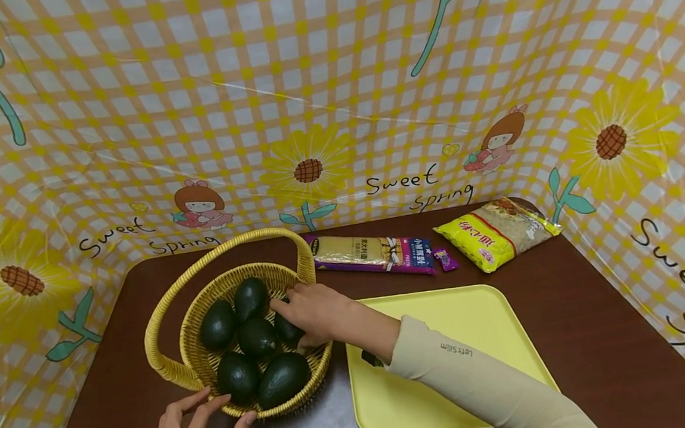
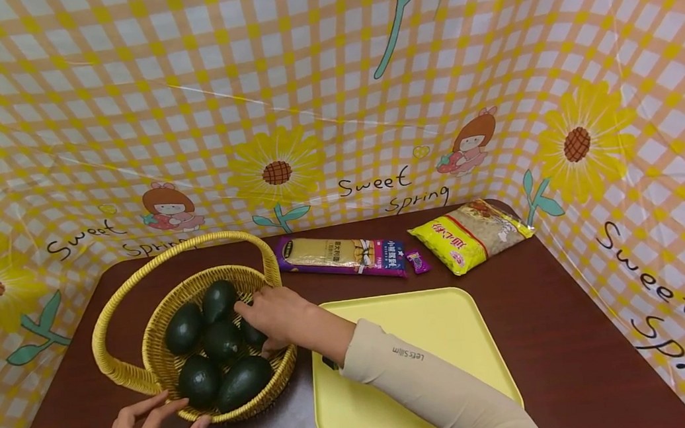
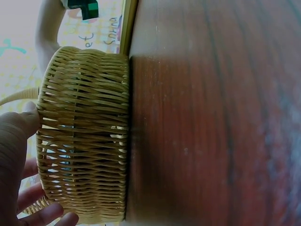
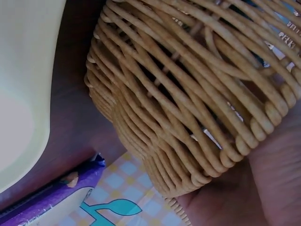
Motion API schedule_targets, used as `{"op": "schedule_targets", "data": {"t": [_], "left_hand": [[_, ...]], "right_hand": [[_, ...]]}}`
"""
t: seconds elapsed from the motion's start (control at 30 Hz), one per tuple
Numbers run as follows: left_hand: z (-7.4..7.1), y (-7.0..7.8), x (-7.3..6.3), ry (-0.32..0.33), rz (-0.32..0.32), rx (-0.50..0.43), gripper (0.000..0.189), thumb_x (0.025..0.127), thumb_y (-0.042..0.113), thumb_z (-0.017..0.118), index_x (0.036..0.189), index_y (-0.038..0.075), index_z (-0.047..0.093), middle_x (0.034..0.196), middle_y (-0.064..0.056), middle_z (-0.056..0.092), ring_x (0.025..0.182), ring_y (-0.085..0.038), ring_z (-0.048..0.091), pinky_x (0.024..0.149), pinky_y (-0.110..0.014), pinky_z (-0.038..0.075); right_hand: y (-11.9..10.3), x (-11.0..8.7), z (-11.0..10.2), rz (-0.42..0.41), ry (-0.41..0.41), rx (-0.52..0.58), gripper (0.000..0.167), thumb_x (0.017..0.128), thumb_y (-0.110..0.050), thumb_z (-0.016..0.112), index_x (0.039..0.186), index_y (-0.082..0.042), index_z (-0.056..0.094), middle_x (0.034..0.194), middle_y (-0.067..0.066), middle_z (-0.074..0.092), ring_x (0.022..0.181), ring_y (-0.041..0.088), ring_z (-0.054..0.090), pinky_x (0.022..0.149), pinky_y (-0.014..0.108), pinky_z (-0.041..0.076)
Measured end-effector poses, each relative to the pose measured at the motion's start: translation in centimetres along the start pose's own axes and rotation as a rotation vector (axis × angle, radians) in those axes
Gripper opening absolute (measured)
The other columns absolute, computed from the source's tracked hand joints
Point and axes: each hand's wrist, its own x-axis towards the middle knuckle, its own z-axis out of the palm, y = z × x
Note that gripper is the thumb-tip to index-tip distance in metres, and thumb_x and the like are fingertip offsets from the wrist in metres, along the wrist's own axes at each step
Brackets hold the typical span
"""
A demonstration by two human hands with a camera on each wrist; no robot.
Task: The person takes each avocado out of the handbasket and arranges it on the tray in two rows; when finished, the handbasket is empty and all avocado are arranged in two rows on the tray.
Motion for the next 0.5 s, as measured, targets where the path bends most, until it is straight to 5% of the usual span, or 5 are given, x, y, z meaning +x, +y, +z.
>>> {"op": "schedule_targets", "data": {"t": [0.2,0.33,0.5], "left_hand": [[-0.17,0.21,0.06,-0.016,-0.002,-0.002,0.063,0.093,0.069,0.074,0.093,0.007,0.084,0.101,-0.019,0.066,0.079,-0.035,0.063,0.072,-0.04,0.046],[-0.33,0.5,-0.08,-0.034,-0.034,0.002,0.043,0.074,0.041,0.099,0.093,0.006,0.084,0.102,-0.019,0.066,0.082,-0.033,0.063,0.075,-0.039,0.046],[-0.32,0.92,-0.1,-0.033,-0.076,0.003,0.043,0.056,0.019,0.104,0.092,0.007,0.084,0.101,-0.017,0.067,0.084,-0.032,0.063,0.077,-0.037,0.046]], "right_hand": [[0.01,-0.03,-0.07,-0.007,-0.022,-0.033,0.09,0.091,-0.066,0.078,0.165,-0.027,0.044,0.139,0.005,0.065,0.127,0.021,0.063,0.102,0.033,0.056],[-0.09,-0.1,-0.02,0.002,-0.026,-0.006,0.085,0.092,-0.064,0.079,0.161,-0.026,0.048,0.143,0.008,0.061,0.128,0.022,0.062,0.102,0.033,0.056],[-0.07,-0.14,-0.07,0.01,-0.02,0.004,0.084,0.09,-0.063,0.082,0.157,-0.023,0.051,0.139,0.008,0.064,0.125,0.023,0.062,0.099,0.033,0.056]]}}
